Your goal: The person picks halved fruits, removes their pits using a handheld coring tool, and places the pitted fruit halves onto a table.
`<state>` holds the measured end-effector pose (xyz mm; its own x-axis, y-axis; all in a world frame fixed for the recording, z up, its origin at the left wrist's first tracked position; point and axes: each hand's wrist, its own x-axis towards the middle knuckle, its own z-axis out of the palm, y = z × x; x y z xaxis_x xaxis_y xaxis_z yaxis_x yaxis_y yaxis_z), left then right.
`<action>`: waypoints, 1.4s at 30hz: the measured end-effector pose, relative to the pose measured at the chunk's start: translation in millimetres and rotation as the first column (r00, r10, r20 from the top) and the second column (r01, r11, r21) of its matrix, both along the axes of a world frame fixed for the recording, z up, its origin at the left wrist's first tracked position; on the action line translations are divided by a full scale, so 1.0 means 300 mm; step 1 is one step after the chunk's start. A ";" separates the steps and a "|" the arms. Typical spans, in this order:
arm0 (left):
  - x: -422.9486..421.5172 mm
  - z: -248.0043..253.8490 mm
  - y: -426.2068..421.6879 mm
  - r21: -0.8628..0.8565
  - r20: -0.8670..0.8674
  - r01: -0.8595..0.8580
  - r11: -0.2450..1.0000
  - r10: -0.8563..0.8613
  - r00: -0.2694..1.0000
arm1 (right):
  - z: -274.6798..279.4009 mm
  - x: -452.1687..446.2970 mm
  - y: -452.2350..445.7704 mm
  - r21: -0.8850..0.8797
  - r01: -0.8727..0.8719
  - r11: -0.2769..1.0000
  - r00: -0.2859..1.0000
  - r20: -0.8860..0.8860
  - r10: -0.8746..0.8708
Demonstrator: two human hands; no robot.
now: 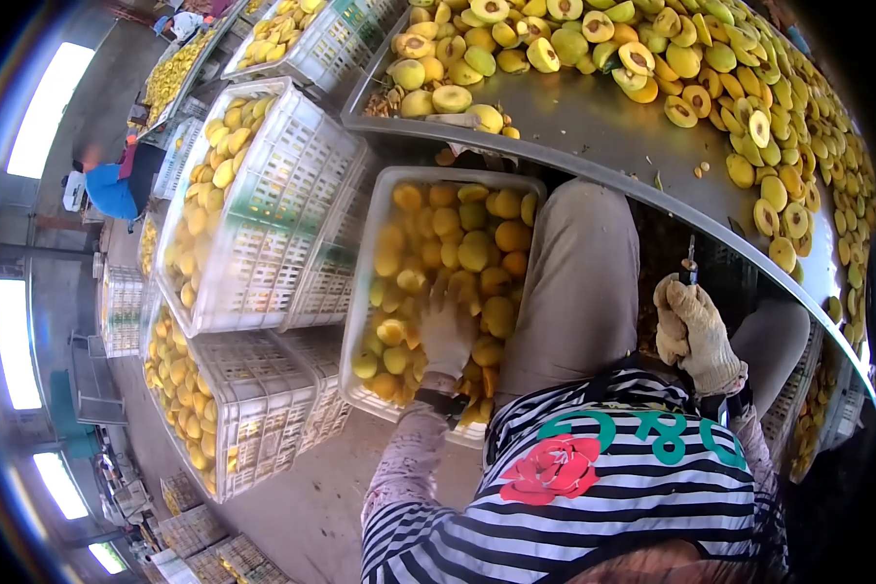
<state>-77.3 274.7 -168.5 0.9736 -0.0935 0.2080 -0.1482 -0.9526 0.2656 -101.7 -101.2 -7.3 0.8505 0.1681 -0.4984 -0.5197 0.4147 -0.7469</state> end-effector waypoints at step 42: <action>-0.052 0.035 0.231 0.251 -0.350 0.067 0.966 0.026 0.936 | 0.015 0.021 0.040 -0.011 -0.005 1.000 1.000 0.021 0.006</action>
<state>-92.7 343.9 -158.0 0.9771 -0.1183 -0.1768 -0.1107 -0.9925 0.0523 -95.3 -89.1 -2.7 0.8599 0.1673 -0.4822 -0.5060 0.4034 -0.7624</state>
